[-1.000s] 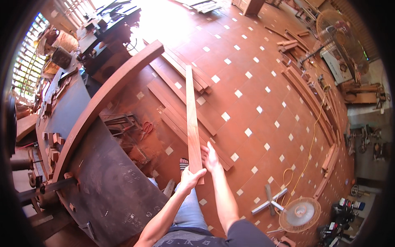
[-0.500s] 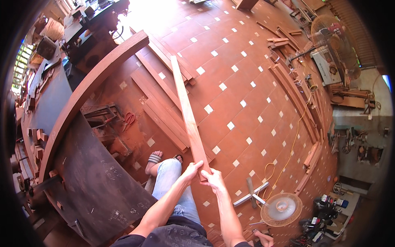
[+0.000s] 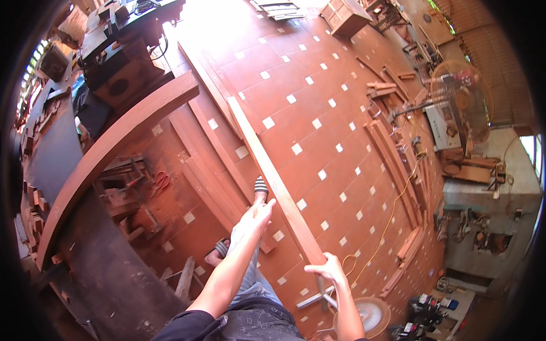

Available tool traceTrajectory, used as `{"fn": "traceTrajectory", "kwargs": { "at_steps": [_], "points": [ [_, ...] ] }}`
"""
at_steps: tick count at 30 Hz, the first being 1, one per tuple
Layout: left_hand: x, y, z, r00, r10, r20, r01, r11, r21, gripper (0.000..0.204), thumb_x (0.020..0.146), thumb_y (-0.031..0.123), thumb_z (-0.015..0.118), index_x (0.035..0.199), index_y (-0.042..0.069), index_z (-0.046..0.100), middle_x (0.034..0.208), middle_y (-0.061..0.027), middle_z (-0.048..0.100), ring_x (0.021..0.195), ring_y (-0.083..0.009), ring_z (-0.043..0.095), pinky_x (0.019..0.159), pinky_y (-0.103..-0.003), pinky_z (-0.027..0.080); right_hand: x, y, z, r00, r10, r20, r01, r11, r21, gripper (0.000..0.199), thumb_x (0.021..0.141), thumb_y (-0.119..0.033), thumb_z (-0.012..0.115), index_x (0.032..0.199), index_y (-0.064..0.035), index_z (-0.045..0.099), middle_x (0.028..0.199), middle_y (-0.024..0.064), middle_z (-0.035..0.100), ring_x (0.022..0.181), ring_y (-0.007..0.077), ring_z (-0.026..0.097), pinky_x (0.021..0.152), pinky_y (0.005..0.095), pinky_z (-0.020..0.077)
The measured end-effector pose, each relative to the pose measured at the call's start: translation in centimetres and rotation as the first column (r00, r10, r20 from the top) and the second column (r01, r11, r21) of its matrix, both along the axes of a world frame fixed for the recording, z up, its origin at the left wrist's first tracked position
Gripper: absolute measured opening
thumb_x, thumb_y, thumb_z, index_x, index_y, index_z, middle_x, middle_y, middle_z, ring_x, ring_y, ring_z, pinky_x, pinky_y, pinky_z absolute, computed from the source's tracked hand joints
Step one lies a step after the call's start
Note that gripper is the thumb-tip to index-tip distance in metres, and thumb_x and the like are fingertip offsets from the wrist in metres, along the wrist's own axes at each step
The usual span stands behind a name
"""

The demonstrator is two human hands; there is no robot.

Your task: The person carries a long wooden plank to a bandsaw, positions it, and cuts it into smaller pieces. They then use a set square and pencil to mark the plank before making additional cuts.

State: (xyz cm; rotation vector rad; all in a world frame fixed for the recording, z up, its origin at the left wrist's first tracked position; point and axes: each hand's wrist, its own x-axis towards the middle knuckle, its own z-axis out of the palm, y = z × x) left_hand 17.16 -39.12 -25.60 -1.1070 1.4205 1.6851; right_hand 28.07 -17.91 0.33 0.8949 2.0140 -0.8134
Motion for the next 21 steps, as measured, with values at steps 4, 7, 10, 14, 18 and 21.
{"fn": "traceTrajectory", "kwargs": {
  "at_steps": [4, 7, 10, 14, 18, 21],
  "points": [
    [-8.4, 2.1, -0.5, 0.999, 0.029, 0.030, -0.032, 0.993, 0.111, 0.093, 0.083, 0.063, 0.082, 0.138, -0.008, 0.057, 0.122, -0.0222, 0.069, 0.111, -0.0289, 0.069, 0.086, -0.043, 0.060, -2.4, 6.6, -0.7, 0.970, 0.222, 0.097, -0.234, 0.962, 0.139, 0.095, 0.053, -0.051, 0.103, 0.118, 0.0092, 0.068, 0.109, 0.0247, 0.076, 0.103, 0.0302, 0.074, 0.093, 0.0437, 0.0585],
    [-14.1, 4.9, -2.1, 0.991, 0.096, 0.089, -0.104, 0.991, 0.089, 0.104, 0.079, 0.063, 0.085, 0.142, -0.012, 0.053, 0.129, -0.0263, 0.068, 0.119, -0.0316, 0.069, 0.091, -0.045, 0.060, -5.9, 9.3, -0.5, 0.896, 0.401, 0.189, -0.429, 0.893, 0.137, 0.091, 0.054, -0.047, 0.104, 0.118, 0.0072, 0.069, 0.099, 0.0180, 0.077, 0.096, 0.0249, 0.075, 0.084, 0.0385, 0.0593],
    [-17.5, 9.4, -6.5, 0.979, 0.097, 0.181, -0.088, 0.995, -0.053, 0.135, 0.064, 0.062, 0.095, 0.150, -0.022, 0.034, 0.143, -0.0353, 0.059, 0.135, -0.0354, 0.062, 0.103, -0.045, 0.058, -8.1, 9.4, 0.2, 0.843, 0.441, 0.308, -0.507, 0.843, 0.180, 0.075, 0.072, -0.049, 0.091, 0.130, -0.0106, 0.064, 0.111, 0.0218, 0.078, 0.107, 0.0385, 0.076, 0.088, 0.0484, 0.0611],
    [-21.2, 12.0, -2.8, 0.963, 0.073, 0.261, -0.032, 0.987, -0.160, 0.115, 0.065, 0.042, 0.096, 0.146, -0.015, 0.039, 0.135, -0.0334, 0.064, 0.120, -0.0366, 0.070, 0.099, -0.045, 0.061, -10.0, 12.2, -0.6, 0.921, 0.386, 0.060, -0.386, 0.875, 0.292, 0.060, 0.073, -0.043, 0.091, 0.118, -0.0099, 0.070, 0.109, 0.0249, 0.076, 0.107, 0.0384, 0.075, 0.087, 0.0498, 0.0601],
    [-27.0, 15.4, -1.7, 0.975, 0.140, 0.174, -0.119, 0.985, -0.124, 0.099, 0.068, 0.037, 0.094, 0.140, -0.008, 0.045, 0.132, -0.0273, 0.066, 0.119, -0.0352, 0.070, 0.098, -0.046, 0.061, -17.9, 13.3, 2.1, 0.896, 0.444, -0.021, -0.401, 0.828, 0.393, 0.056, 0.073, -0.032, 0.088, 0.123, -0.0129, 0.070, 0.107, 0.0229, 0.075, 0.105, 0.0417, 0.072, 0.092, 0.0510, 0.0565],
    [-31.3, 17.4, -4.3, 0.968, 0.214, 0.133, -0.206, 0.976, -0.074, 0.099, 0.067, 0.037, 0.093, 0.140, -0.009, 0.045, 0.132, -0.0275, 0.066, 0.121, -0.0353, 0.070, 0.099, -0.046, 0.061, -22.1, 17.8, -0.3, 0.806, 0.557, -0.201, -0.477, 0.811, 0.338, 0.065, 0.067, -0.020, 0.090, 0.127, -0.0081, 0.069, 0.110, 0.0212, 0.073, 0.106, 0.0420, 0.070, 0.093, 0.0503, 0.0562]
  ]
}}
